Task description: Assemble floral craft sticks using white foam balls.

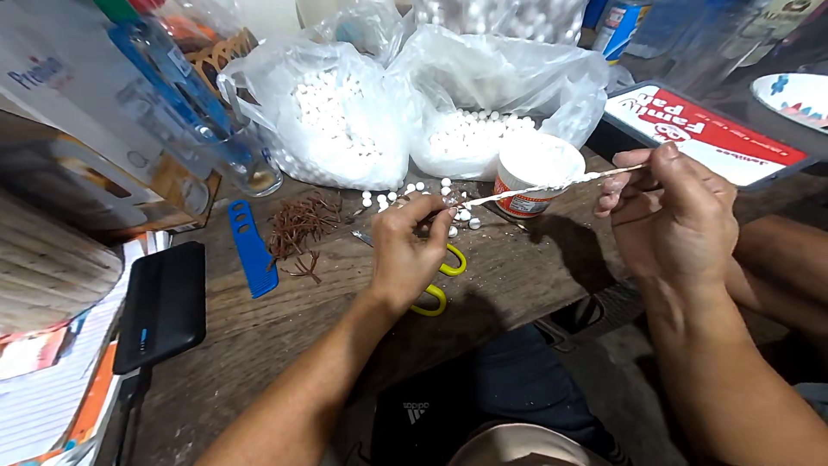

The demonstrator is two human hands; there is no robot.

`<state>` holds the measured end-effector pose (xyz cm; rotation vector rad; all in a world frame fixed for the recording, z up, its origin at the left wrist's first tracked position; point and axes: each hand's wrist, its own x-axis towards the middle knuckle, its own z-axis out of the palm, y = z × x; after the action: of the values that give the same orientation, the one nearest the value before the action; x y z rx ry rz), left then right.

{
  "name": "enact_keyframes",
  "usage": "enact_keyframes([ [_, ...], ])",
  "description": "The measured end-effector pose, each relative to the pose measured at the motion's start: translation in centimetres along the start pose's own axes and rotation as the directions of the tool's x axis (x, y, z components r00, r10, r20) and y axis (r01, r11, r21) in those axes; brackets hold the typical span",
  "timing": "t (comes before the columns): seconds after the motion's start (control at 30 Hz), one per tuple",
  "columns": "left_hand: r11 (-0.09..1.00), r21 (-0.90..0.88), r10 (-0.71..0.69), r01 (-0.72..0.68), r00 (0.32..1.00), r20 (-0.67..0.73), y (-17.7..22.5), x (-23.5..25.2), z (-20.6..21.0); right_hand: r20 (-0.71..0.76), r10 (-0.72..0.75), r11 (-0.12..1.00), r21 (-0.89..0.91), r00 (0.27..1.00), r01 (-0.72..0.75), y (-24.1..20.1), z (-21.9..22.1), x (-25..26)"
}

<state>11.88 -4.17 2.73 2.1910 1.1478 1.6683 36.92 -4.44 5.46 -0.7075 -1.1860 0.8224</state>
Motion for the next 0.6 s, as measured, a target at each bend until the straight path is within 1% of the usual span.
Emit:
enact_keyframes([
  [0.27, 1.000, 0.012, 0.001, -0.001, 1.000, -0.002, -0.1, 0.0, 0.0, 0.012, 0.061, 0.997, 0.055, 0.998, -0.061, -0.1, -0.2, -0.2],
  [0.4, 1.000, 0.015, -0.012, 0.012, 1.000, 0.000, -0.2, 0.0, -0.1, -0.016, 0.133, 0.986, 0.104, 0.991, -0.131, -0.3, -0.8, 0.0],
  [0.47, 1.000, 0.016, -0.015, 0.015, 1.000, 0.000, -0.2, 0.0, -0.1, -0.044, 0.146, 0.986, 0.092, 0.988, -0.141, -0.6, -1.4, 0.3],
  [0.53, 1.000, 0.012, -0.016, 0.016, 1.000, -0.001, -0.1, 0.1, -0.2, -0.067, 0.090, 0.995, 0.039, 0.994, -0.087, -0.9, -2.6, 0.9],
  [0.6, 0.999, 0.020, -0.027, 0.027, 1.000, 0.003, -0.1, 0.2, -0.5, -0.068, -0.073, 0.996, -0.046, 0.995, 0.070, -0.9, -3.8, 1.9],
])
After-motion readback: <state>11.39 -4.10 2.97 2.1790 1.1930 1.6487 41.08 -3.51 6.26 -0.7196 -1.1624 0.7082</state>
